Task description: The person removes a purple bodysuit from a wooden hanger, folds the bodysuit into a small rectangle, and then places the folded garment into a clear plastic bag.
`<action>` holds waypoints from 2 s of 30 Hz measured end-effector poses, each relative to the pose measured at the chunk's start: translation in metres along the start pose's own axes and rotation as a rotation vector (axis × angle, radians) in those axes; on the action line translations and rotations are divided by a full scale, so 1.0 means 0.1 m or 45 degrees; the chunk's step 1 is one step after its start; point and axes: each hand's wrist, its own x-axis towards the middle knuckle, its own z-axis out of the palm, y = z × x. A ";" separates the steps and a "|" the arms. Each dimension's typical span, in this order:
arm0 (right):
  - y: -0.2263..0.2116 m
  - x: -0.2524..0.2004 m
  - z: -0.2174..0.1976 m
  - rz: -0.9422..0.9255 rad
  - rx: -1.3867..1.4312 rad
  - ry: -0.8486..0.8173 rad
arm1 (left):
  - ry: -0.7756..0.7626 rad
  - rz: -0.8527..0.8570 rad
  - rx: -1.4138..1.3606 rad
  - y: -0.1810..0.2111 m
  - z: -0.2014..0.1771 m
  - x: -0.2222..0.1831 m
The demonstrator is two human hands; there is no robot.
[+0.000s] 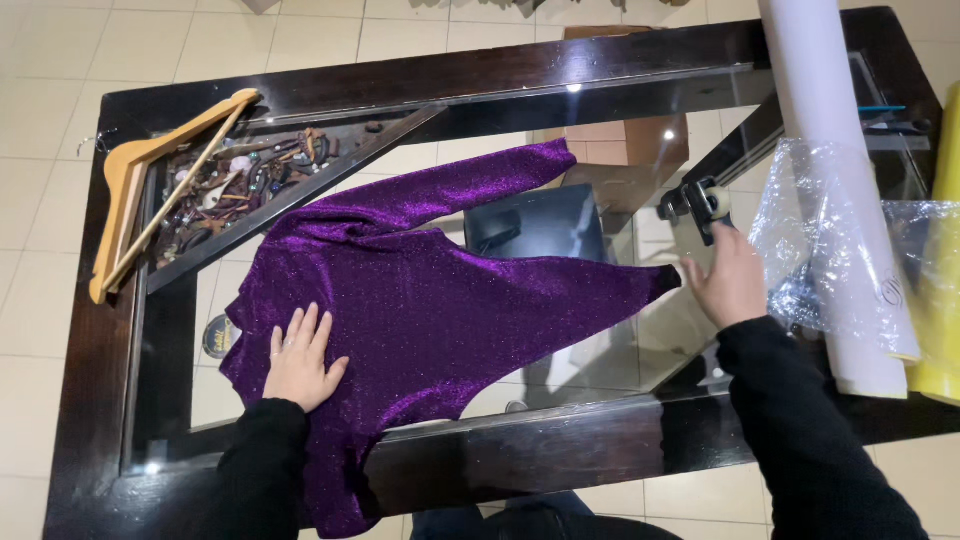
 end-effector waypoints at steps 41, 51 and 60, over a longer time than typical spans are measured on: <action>-0.18 0.07 1.05 0.062 0.356 -0.906 | 0.693 -0.020 -0.326 1.60 -0.31 1.99; -0.39 0.25 0.62 0.234 0.468 -0.983 | 0.382 0.292 -0.628 2.40 -0.47 0.71; -1.92 0.61 -0.48 0.285 0.910 -1.295 | -0.416 -0.243 -2.777 2.78 -0.29 0.40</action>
